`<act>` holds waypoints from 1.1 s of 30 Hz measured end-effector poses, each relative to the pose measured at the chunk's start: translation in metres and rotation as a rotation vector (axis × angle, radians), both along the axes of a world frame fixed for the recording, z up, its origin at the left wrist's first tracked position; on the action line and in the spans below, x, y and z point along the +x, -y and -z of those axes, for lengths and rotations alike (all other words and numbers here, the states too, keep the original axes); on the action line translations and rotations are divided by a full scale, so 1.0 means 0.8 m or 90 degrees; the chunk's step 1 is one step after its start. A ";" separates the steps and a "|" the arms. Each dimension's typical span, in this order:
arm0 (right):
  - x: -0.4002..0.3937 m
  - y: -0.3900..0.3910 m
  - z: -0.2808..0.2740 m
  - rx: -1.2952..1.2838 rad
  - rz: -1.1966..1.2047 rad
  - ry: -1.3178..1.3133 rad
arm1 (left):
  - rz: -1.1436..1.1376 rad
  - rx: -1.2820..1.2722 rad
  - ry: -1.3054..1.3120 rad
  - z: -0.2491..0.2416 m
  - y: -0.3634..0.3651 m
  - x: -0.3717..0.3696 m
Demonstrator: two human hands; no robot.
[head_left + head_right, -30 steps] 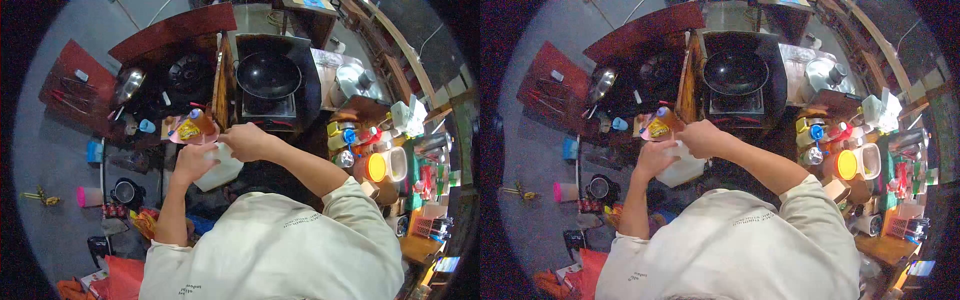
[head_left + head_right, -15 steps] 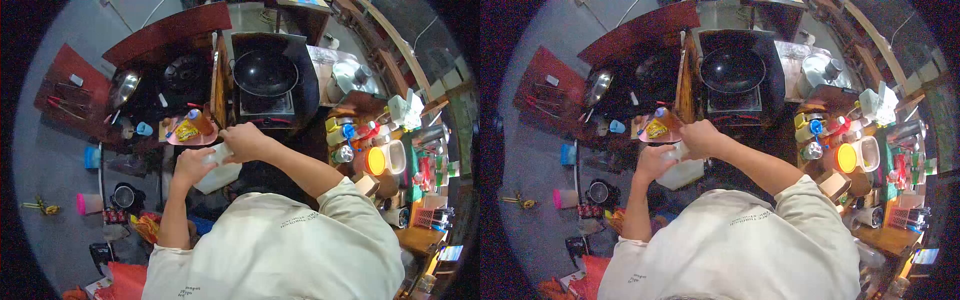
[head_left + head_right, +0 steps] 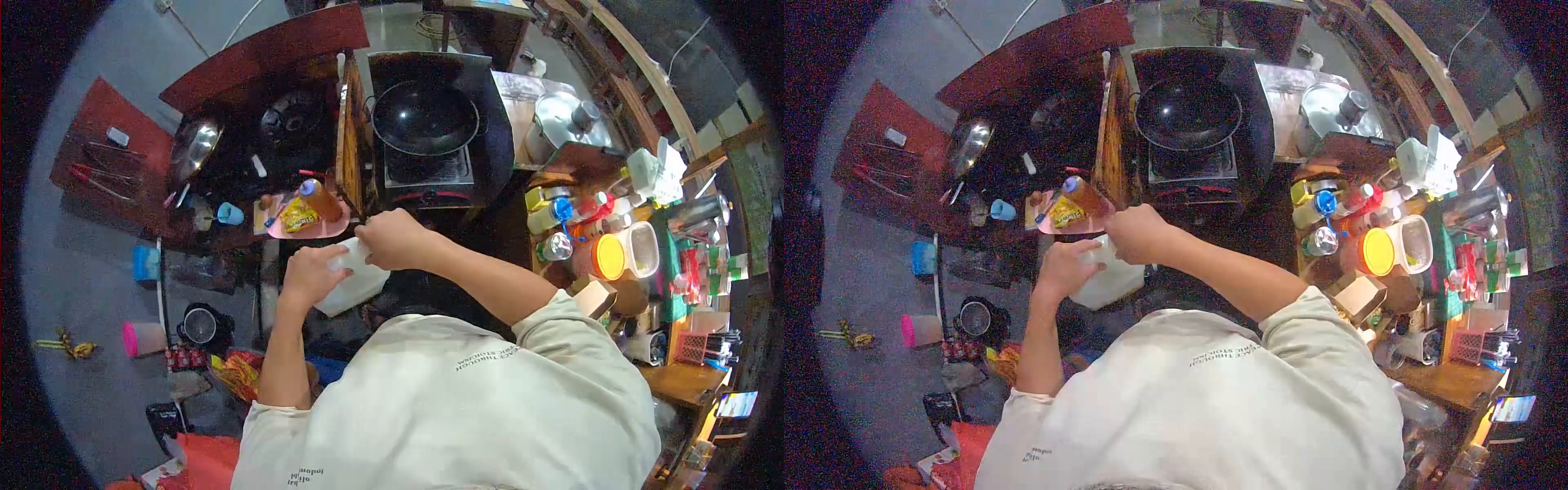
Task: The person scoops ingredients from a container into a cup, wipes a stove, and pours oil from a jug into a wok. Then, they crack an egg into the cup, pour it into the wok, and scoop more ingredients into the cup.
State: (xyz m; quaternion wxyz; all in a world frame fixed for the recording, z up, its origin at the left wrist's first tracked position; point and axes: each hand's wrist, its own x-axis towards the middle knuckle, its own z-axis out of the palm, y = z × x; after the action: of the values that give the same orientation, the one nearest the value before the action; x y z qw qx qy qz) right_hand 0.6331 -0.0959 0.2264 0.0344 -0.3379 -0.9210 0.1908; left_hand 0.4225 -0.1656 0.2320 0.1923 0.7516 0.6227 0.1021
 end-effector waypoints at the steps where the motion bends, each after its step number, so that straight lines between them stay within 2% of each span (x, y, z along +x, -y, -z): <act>1: -0.002 0.002 0.001 -0.013 0.013 0.006 | 0.009 -0.001 -0.009 0.001 0.000 0.000; 6: -0.004 0.007 -0.004 -0.009 0.008 0.067 | -0.001 -0.021 -0.047 0.009 0.005 0.000; 20: 0.012 0.001 0.035 -0.053 -0.084 -0.085 | 0.017 0.010 -0.011 0.028 0.008 -0.003; 33: 0.025 0.002 0.034 -0.058 -0.056 -0.083 | 0.003 -0.032 -0.012 0.026 -0.002 0.010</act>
State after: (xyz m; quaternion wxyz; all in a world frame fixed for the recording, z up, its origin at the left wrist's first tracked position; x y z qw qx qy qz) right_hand 0.6527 -0.0976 0.1993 0.0702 -0.2855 -0.9210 0.2554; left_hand 0.4306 -0.1640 0.2111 0.2054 0.7490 0.6249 0.0788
